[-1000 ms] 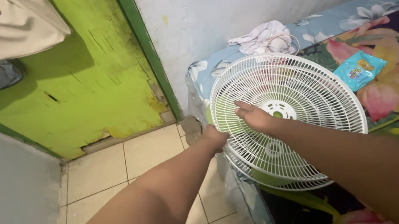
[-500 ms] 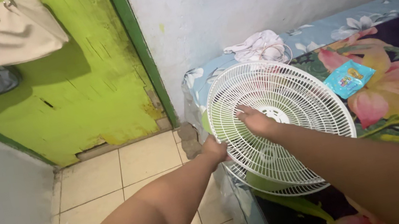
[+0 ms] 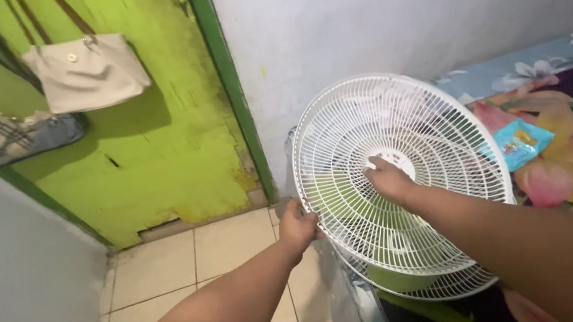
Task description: The person attaches the front grill to a standing fan, aligns it with the motor housing, and secures it by tightening the central knob. The person then picks up a green fan blade and positions it for installation.
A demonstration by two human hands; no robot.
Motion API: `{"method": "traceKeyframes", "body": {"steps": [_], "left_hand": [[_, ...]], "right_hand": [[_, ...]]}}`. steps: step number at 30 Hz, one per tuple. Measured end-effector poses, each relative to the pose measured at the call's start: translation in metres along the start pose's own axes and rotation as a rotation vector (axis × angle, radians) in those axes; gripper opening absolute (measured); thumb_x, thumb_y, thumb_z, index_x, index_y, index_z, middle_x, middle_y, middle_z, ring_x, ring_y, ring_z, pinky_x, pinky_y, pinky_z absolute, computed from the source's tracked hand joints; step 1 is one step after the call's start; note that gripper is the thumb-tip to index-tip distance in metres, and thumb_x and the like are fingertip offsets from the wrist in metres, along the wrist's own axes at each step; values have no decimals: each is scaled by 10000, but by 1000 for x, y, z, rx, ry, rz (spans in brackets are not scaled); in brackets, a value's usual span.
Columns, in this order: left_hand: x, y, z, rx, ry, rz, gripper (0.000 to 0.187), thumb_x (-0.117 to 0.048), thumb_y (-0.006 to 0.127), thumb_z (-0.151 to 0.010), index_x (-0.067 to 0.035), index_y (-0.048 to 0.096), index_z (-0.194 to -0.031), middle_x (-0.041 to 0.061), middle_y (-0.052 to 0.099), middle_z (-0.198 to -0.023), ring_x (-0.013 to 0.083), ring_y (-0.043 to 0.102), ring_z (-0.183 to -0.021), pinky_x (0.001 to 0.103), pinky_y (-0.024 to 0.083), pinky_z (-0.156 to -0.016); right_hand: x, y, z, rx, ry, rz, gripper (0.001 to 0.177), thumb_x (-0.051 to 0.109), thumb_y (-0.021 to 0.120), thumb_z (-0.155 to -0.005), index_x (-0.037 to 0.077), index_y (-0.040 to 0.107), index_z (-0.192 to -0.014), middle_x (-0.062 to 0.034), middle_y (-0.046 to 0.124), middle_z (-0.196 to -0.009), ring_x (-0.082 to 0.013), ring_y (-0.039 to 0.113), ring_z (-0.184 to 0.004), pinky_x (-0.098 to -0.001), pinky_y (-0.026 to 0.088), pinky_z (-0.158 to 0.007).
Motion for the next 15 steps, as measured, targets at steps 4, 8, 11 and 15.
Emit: {"method": "traceKeyframes", "body": {"steps": [4,8,11,15], "left_hand": [[-33,-31,17,-13,89,100,497,-29,584,-923,-82,478,-1406,139,723,-1007,194,729,-727,331,632,-621],[-55,-67,28,-12,149,222,537,-18,563,-942,-116,394,-1442,148,736,-1014,187,730,-799,333,631,-682],[-65,-99,43,-92,172,265,526,-4,544,-940,-130,392,-1428,137,726,-1005,189,740,-841,343,661,-719],[-76,-142,74,-197,214,323,505,-7,552,-944,-138,405,-1408,147,708,-964,203,726,-837,357,654,-720]], "right_hand": [[22,-18,9,-46,28,-9,688,423,551,-952,109,401,-1546,-178,471,-1543,-349,472,-1410,-431,355,-1156],[54,-28,-1,-213,-49,127,749,408,659,-885,94,458,-1533,-234,559,-1464,-395,523,-1370,-433,399,-1153],[78,-27,-11,-286,-156,125,780,367,685,-872,38,432,-1533,-259,541,-1462,-413,525,-1352,-452,399,-1130],[122,-17,-13,-254,-233,79,773,354,679,-887,30,420,-1539,-250,547,-1468,-405,535,-1352,-441,406,-1134]]}}
Point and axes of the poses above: each hand's wrist, its own z-axis away from the middle knuckle, its own y-axis out of the palm, x = y × z, the point moved 7 cm from there along -z, towards the middle knuckle
